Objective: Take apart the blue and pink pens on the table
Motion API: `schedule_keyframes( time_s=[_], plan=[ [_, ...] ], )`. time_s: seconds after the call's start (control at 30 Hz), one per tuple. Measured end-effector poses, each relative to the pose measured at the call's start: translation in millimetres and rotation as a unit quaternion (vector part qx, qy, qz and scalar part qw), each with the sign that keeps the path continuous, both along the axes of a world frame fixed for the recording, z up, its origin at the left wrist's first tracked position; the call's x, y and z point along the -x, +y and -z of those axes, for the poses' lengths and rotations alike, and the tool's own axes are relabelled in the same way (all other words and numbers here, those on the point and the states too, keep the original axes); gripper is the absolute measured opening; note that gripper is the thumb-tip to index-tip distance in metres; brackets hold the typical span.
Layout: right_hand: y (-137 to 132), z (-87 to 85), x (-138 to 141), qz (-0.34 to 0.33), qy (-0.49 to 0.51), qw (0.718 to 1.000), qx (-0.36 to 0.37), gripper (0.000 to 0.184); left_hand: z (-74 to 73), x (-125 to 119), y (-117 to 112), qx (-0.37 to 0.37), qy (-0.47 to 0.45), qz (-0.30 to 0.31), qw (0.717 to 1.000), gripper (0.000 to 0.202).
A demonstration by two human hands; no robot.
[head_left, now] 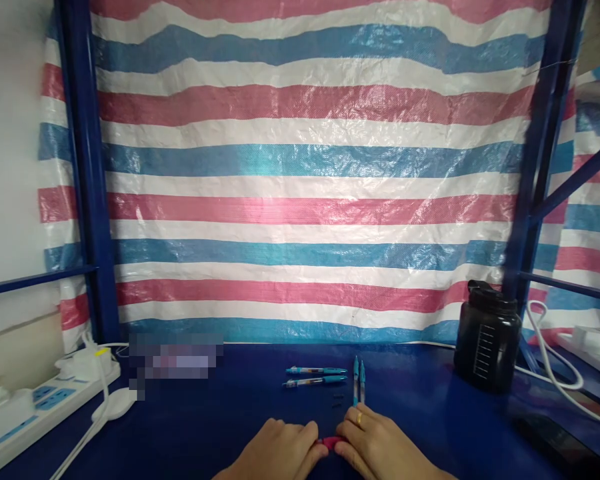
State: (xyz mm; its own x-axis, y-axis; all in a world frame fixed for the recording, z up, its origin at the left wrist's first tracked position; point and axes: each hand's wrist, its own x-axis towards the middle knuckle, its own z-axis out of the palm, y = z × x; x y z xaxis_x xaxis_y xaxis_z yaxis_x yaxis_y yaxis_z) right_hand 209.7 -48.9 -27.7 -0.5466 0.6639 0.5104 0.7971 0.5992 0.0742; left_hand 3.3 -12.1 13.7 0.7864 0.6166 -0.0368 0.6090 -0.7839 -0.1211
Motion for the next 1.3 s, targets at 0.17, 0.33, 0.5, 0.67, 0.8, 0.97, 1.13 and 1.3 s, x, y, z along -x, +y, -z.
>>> schedule_keyframes(
  time_s=[0.17,0.33,0.5,0.67,0.8,0.97,1.13,1.3],
  plan=[
    [6.0,7.9,-1.4,0.009,-0.014,1.000,-0.012,0.016,-0.1,-2.9,0.5,-0.002,0.018,-0.002,1.000,0.029],
    [2.4,3.4,0.5,0.037,-0.003,0.999,0.011,0.022,3.1,0.5,-0.3,-0.018,0.001,0.010,1.000,0.026],
    [-4.9,-5.2,1.3,0.029,0.012,0.999,0.011,0.014,9.0,5.3,0.1,-0.046,-0.055,0.057,0.996,0.019],
    [-0.8,0.5,-1.4,-0.010,-0.020,1.000,-0.013,0.013,13.8,3.7,3.4,-0.059,-0.052,0.057,0.995,0.018],
    [-0.3,2.7,-0.7,0.014,-0.019,1.000,-0.012,0.011,13.6,3.2,4.9,-0.046,-0.045,0.062,0.996,0.021],
    [-6.6,-6.3,-0.1,0.036,0.000,0.999,0.017,0.013,11.1,4.7,3.7,-0.036,-0.053,0.066,0.996,0.022],
    [-2.4,-3.1,-1.7,0.005,-0.021,1.000,0.022,0.012,12.6,5.4,5.0,-0.045,-0.054,0.071,0.995,0.020],
    [0.3,1.5,-2.5,0.022,-0.008,1.000,-0.009,0.018,7.8,4.4,3.3,-0.034,-0.050,0.078,0.995,0.015]
  ],
)
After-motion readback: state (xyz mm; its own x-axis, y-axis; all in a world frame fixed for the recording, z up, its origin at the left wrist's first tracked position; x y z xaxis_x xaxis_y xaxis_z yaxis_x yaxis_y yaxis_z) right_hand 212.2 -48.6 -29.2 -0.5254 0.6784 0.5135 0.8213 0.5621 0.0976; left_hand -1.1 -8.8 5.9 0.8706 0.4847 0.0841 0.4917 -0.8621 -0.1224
